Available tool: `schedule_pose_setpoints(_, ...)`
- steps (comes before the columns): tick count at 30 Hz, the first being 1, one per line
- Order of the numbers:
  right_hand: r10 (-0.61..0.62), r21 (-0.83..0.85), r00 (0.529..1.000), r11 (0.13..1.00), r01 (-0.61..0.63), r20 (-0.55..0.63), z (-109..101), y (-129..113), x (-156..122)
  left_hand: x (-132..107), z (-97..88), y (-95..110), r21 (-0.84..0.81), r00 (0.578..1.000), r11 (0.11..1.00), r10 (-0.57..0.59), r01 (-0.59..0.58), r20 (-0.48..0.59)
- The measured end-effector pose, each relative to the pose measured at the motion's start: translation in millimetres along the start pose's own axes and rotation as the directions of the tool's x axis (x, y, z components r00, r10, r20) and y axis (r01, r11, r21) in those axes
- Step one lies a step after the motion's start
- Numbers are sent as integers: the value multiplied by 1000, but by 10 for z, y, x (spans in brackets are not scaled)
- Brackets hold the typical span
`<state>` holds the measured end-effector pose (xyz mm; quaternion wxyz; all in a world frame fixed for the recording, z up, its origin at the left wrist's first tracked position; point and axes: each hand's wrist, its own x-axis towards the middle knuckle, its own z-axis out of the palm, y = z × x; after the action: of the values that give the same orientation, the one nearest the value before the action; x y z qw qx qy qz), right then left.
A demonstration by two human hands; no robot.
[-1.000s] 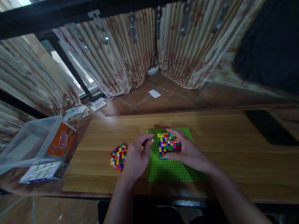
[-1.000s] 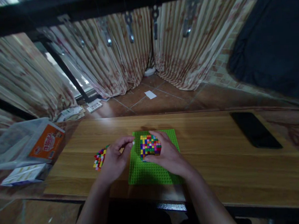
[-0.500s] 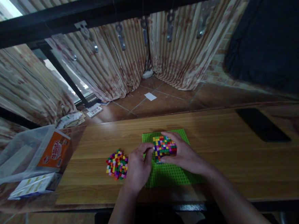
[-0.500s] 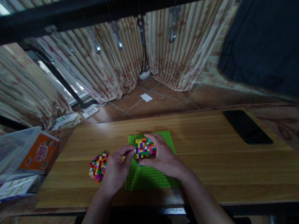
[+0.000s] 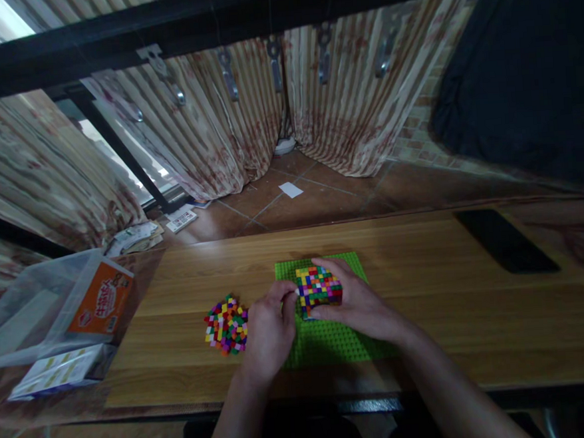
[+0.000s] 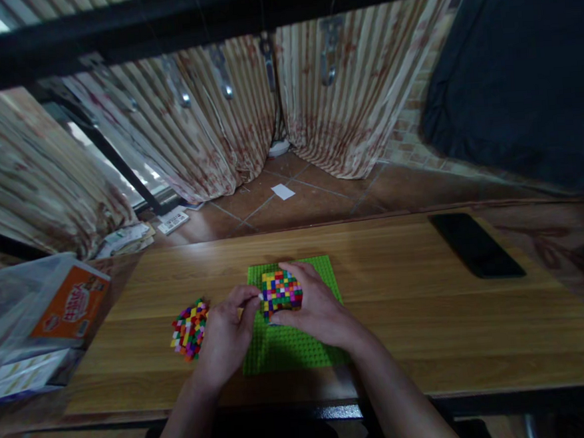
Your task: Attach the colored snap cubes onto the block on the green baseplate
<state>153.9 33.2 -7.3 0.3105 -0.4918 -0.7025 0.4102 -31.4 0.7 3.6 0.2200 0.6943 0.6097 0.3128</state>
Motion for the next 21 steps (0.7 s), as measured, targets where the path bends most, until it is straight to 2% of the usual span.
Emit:
schedule_pose_setpoints(15,-10,5,1000,1000,11,-17,10,13,-1,-35,23,51,87,999,995,46,-44,-19)
schedule_pose_setpoints(21,-25,9,999,1000,25,-23,12,12,-4,-26,44,96,-11,996,998,64,-64,-67)
